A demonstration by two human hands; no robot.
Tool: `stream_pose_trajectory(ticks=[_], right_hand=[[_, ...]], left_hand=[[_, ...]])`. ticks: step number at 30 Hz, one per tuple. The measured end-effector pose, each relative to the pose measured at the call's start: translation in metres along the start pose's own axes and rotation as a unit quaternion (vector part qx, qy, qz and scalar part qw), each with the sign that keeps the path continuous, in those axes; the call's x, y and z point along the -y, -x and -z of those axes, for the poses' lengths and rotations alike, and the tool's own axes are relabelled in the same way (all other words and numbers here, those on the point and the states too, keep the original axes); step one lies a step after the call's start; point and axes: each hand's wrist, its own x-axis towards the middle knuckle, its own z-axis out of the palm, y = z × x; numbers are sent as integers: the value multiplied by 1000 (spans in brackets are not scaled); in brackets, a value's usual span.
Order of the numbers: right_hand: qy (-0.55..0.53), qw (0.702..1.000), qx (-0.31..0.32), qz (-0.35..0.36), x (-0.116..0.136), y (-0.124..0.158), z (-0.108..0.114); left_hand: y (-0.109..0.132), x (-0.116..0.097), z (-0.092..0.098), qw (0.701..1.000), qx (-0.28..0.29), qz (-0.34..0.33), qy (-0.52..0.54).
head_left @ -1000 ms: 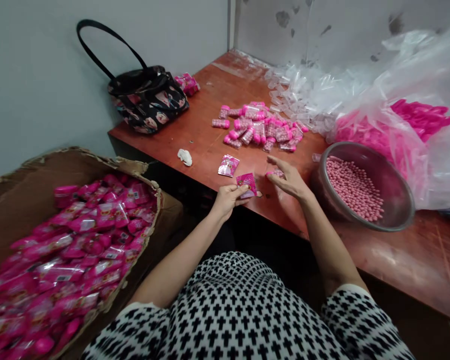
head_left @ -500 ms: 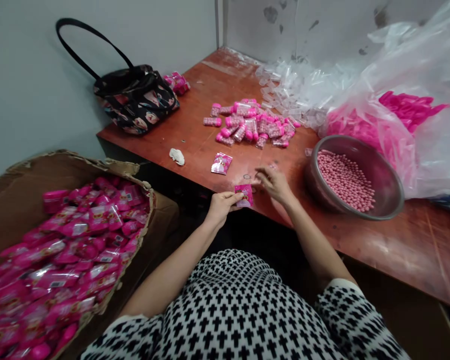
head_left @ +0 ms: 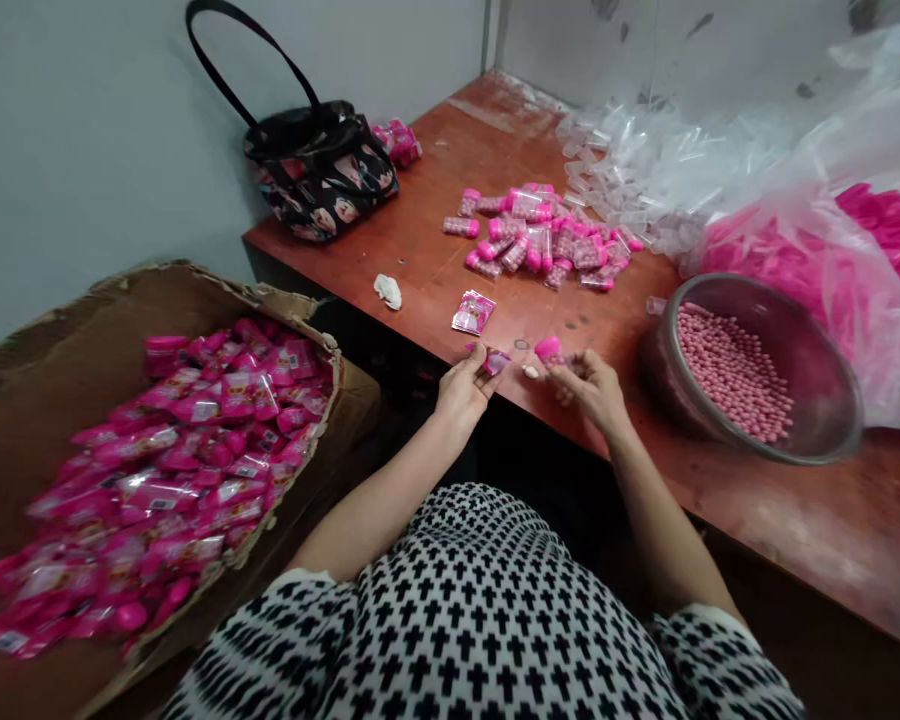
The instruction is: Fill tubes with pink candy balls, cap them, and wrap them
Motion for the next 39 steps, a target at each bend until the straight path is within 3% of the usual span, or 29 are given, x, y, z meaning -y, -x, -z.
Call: stream_pose_trajectory(ticks=[3, 9, 20, 29, 34, 39], right_hand=[[-165, 985, -8, -40, 14, 34, -30], [-190, 978, -73, -38, 17, 52, -59], [-253, 961, -102, -44, 14, 51, -64], [-216, 968, -129, -4, 8, 52, -65], [-223, 967, -120, -13, 7, 50, -68], [-295, 952, -64, -44, 10, 49, -69]], left_hand=[[1, 4, -4, 1000, 5, 4, 21], [9, 10, -12, 999, 26, 20, 39], [10, 5, -12, 999, 42, 6, 18], [12, 13, -15, 998, 60, 10, 12], [12, 15, -15, 997, 73, 16, -16], [14, 11, -13, 985, 140, -27, -96]])
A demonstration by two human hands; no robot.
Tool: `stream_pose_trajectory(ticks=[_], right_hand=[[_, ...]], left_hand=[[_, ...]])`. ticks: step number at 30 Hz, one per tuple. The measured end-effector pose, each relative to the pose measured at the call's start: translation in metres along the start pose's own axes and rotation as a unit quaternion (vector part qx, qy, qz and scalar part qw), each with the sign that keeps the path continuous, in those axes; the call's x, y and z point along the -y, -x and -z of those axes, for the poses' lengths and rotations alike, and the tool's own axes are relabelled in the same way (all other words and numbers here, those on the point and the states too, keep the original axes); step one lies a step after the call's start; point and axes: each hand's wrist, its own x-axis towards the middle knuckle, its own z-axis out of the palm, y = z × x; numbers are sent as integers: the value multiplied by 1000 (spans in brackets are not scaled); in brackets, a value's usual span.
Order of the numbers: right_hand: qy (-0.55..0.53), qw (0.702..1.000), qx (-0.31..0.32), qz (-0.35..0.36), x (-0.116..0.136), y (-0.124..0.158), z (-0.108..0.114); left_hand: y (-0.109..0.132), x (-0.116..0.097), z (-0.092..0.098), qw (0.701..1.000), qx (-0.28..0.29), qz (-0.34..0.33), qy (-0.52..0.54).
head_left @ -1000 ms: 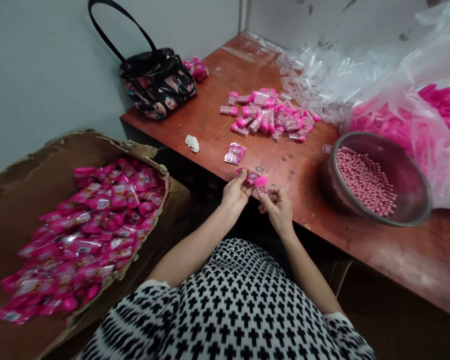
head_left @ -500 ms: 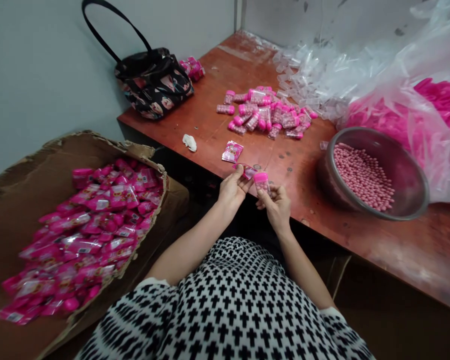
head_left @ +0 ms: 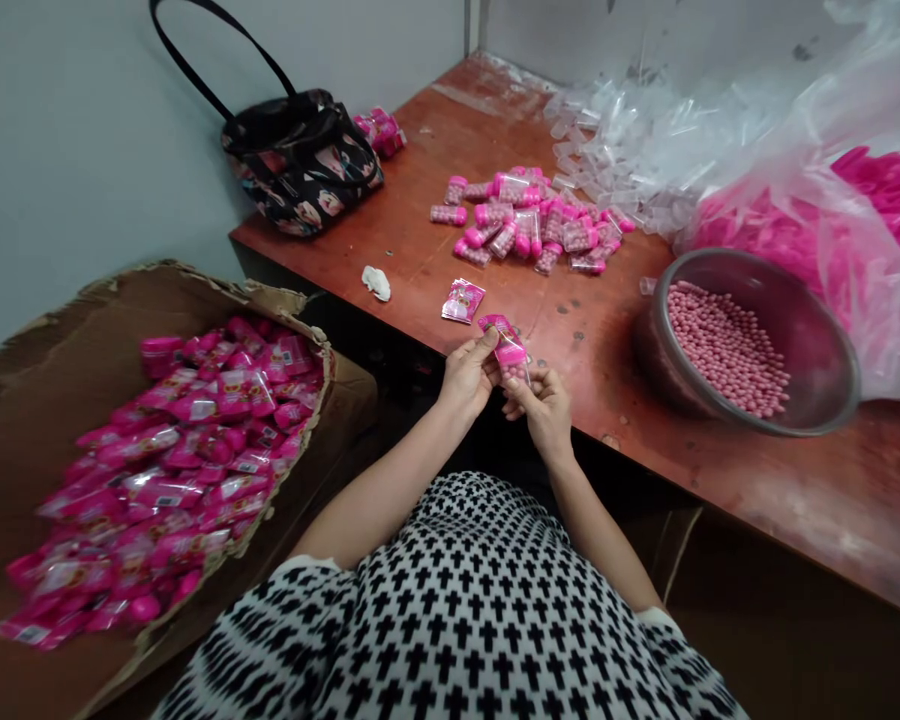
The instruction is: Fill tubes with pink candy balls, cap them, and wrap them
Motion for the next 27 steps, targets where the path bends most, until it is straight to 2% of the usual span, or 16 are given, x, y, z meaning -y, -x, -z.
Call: stream_pose_trajectory(ticks=[3, 6, 11, 15, 18, 24, 27], right_hand=[[-22, 1000, -1, -4, -1, -1, -1], [1, 999, -24, 25, -4, -1, -1], [32, 997, -41, 61, -6, 0, -1], [-51, 999, 0, -6, -4, -4, 1], [-101, 994, 5, -37, -3, -6, 2], [-22, 999, -21, 26, -1, -3, 0], [-61, 998, -14, 2, -5, -4, -1]], left_hand=[[2, -3, 0, 997, 53, -29, -53], [5, -4, -1, 992, 89, -36, -80], [6, -1, 0, 990, 77, -2, -118], [4, -3, 4, 984, 102, 20, -146], [4, -6, 6, 978, 113, 34, -175], [10, -2, 5, 980, 91, 15, -179], [12, 3, 9, 982, 91, 31, -165]])
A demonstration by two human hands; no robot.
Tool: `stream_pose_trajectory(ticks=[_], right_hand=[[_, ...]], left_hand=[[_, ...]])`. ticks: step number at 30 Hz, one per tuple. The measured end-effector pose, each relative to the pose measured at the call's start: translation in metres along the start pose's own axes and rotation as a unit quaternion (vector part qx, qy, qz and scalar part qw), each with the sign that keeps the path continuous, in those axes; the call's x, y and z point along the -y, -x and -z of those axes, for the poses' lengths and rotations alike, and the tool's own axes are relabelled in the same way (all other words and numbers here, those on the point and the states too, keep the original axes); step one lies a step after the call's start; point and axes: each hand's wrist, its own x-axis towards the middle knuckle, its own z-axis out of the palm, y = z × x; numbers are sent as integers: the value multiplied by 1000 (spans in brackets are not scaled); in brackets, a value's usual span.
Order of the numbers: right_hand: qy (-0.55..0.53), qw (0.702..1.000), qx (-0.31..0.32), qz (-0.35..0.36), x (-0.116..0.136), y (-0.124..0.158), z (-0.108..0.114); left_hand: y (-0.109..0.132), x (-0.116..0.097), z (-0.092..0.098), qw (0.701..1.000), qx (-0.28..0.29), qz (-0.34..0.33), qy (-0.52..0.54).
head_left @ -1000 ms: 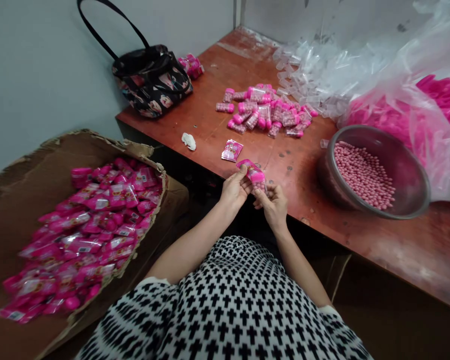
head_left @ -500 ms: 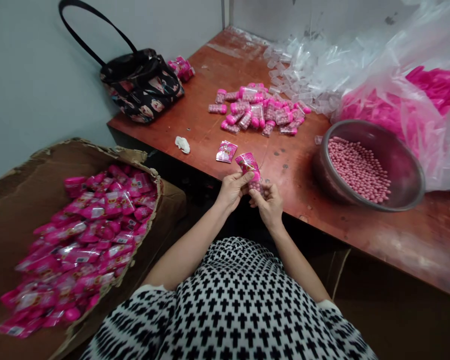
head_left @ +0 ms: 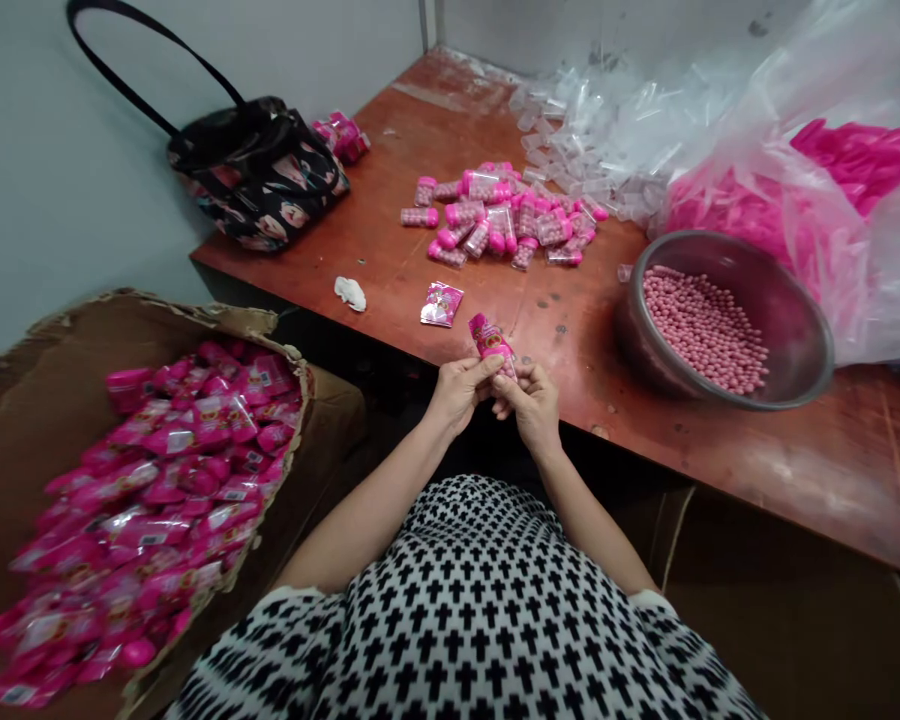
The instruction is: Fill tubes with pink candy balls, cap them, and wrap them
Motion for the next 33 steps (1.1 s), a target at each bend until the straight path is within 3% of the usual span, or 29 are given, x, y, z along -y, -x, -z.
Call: stream_pose_trajectory(ticks=[4, 11, 17, 22, 24, 29, 33], right_hand=[[-47, 998, 7, -45, -6, 1, 0], [44, 999, -5, 2, 0, 6, -4], [-72, 995, 7, -71, -3, 2, -3], [-103, 989, 63, -87, -3, 9, 0], [-96, 990, 66, -85, -3, 10, 3], [-80, 993, 42, -80, -5, -2, -3], [-57, 991, 90, -74, -1, -10, -21]], left_hand=[[0, 2, 4, 1000, 5, 27, -12], [0, 0, 1, 998, -51, -15, 28], [3, 2, 7, 998, 50, 38, -24], [6, 0, 10, 999, -41, 10, 1], [8, 1, 9, 999, -48, 8, 9], [16, 2, 11, 999, -27, 28, 9], [30, -11, 20, 999, 13, 23, 26]])
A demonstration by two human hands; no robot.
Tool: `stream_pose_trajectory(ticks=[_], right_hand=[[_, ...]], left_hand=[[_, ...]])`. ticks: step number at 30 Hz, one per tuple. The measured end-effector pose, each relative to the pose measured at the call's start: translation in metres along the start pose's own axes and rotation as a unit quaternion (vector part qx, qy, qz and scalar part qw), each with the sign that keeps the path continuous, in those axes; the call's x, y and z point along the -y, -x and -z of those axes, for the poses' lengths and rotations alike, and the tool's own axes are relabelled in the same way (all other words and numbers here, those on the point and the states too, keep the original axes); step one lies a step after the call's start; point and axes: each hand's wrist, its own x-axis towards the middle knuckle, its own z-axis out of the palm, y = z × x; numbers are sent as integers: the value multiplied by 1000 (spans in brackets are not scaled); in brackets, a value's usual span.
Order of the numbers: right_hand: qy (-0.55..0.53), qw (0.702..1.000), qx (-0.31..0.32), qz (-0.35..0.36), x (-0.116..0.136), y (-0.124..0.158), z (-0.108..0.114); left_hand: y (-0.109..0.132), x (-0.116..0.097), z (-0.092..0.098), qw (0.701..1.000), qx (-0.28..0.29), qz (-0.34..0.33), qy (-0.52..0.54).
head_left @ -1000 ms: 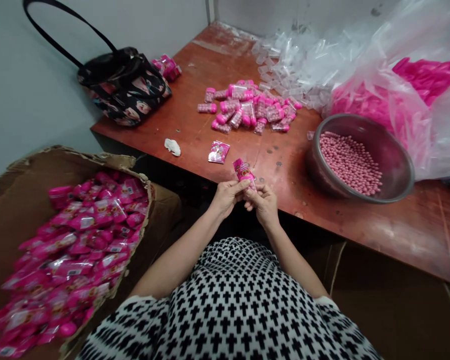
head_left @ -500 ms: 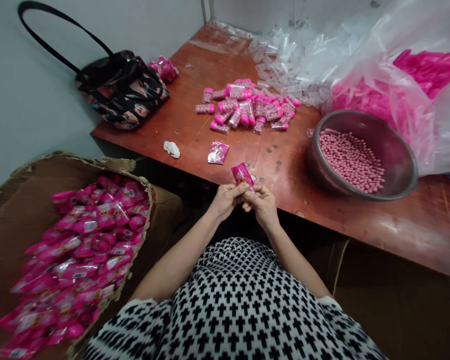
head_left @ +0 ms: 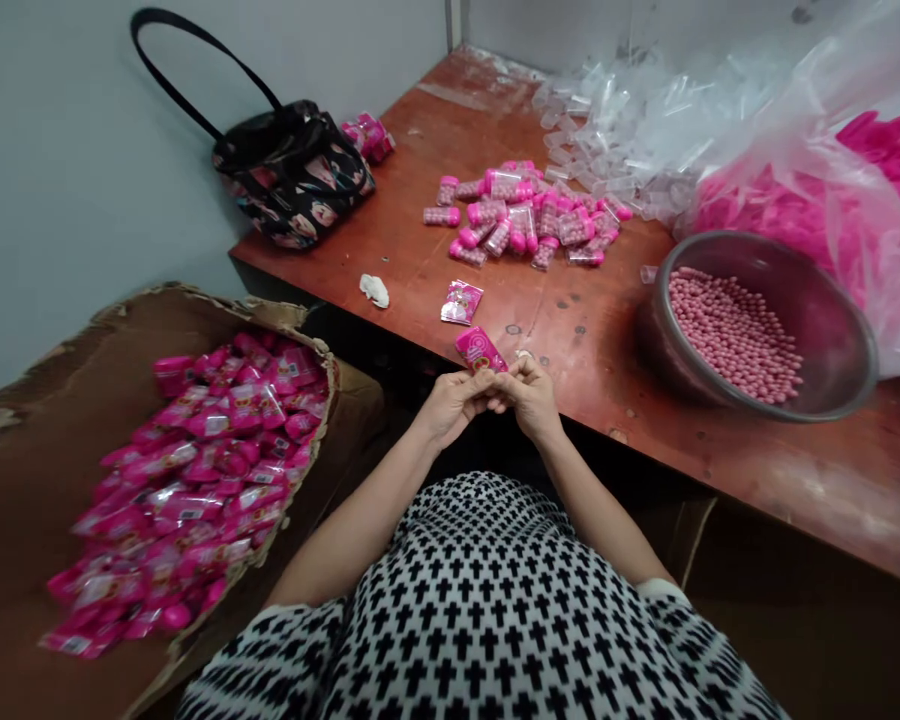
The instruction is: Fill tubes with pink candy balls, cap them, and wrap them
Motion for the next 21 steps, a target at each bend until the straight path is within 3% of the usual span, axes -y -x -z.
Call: stream_pose_trajectory(ticks=[2, 4, 6, 8, 13, 16, 18, 21], right_hand=[[11, 999, 40, 1, 3, -2, -9], [15, 998, 57, 8, 4, -3, -14], [22, 999, 42, 16, 5, -5, -13], [34, 999, 17, 20, 3, -7, -9], [69, 998, 10, 9, 1, -10, 0], [93, 996, 12, 4, 4, -10, 4], [107, 994, 4, 5, 8, -11, 8], [124, 992, -3, 11, 14, -15, 14]], left_hand=[[13, -13, 7, 997, -26, -64, 31], [27, -27, 16, 977, -110, -166, 75], [34, -38, 26, 942, -201, -248, 105], [28, -43, 34, 924, -243, -277, 101], [-38, -41, 40, 923, -230, -297, -88], [-79, -39, 39, 897, -211, -309, -234], [-97, -37, 43, 859, -211, -313, -346], [-111, -31, 52, 765, -207, -322, -517]])
